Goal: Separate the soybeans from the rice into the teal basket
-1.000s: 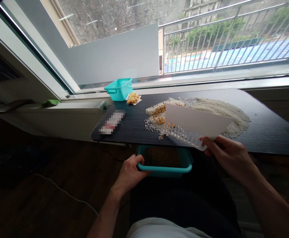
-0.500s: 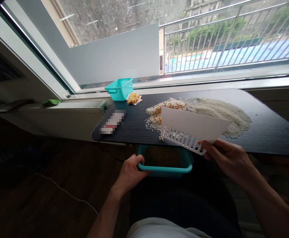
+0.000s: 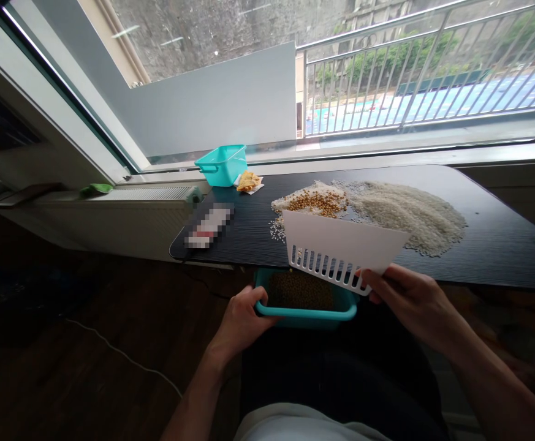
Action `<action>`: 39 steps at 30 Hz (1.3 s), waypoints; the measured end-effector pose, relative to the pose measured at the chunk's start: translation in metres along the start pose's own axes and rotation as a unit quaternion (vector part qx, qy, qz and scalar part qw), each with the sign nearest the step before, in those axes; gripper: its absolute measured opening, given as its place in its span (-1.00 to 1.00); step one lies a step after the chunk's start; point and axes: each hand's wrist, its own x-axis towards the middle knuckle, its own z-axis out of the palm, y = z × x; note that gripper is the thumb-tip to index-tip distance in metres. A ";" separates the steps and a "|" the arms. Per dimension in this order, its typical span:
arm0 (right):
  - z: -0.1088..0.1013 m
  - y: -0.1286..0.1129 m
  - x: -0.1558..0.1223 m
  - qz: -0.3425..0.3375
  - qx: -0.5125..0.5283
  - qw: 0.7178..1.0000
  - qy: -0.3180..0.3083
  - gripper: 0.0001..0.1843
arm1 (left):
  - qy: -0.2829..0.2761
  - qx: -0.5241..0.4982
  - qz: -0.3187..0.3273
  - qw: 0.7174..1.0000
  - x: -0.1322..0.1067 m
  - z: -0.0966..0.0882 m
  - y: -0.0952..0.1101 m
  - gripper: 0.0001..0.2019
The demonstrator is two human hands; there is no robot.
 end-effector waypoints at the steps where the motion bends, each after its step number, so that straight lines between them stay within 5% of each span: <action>1: -0.001 0.001 -0.002 0.001 -0.001 1.000 -0.005 -0.41 | 0.001 0.000 0.002 1.000 0.000 0.000 0.000 -0.77; 12: 0.000 -0.015 0.011 0.001 -0.006 0.997 0.071 -0.47 | -0.001 -0.002 -0.008 1.000 -0.001 0.001 -0.002 -0.78; 22: -0.016 -0.006 0.003 0.013 -0.020 0.997 0.080 -0.56 | 0.003 -0.009 -0.002 1.000 -0.003 0.001 -0.001 -0.79; 30: -0.001 -0.017 0.018 -0.006 0.000 0.998 0.061 -0.51 | 0.007 -0.001 -0.007 1.000 -0.002 0.002 0.000 -0.76; 39: -0.009 -0.015 0.011 0.000 -0.001 0.998 0.060 -0.53 | -0.002 0.003 0.003 1.000 -0.001 0.000 -0.002 -0.79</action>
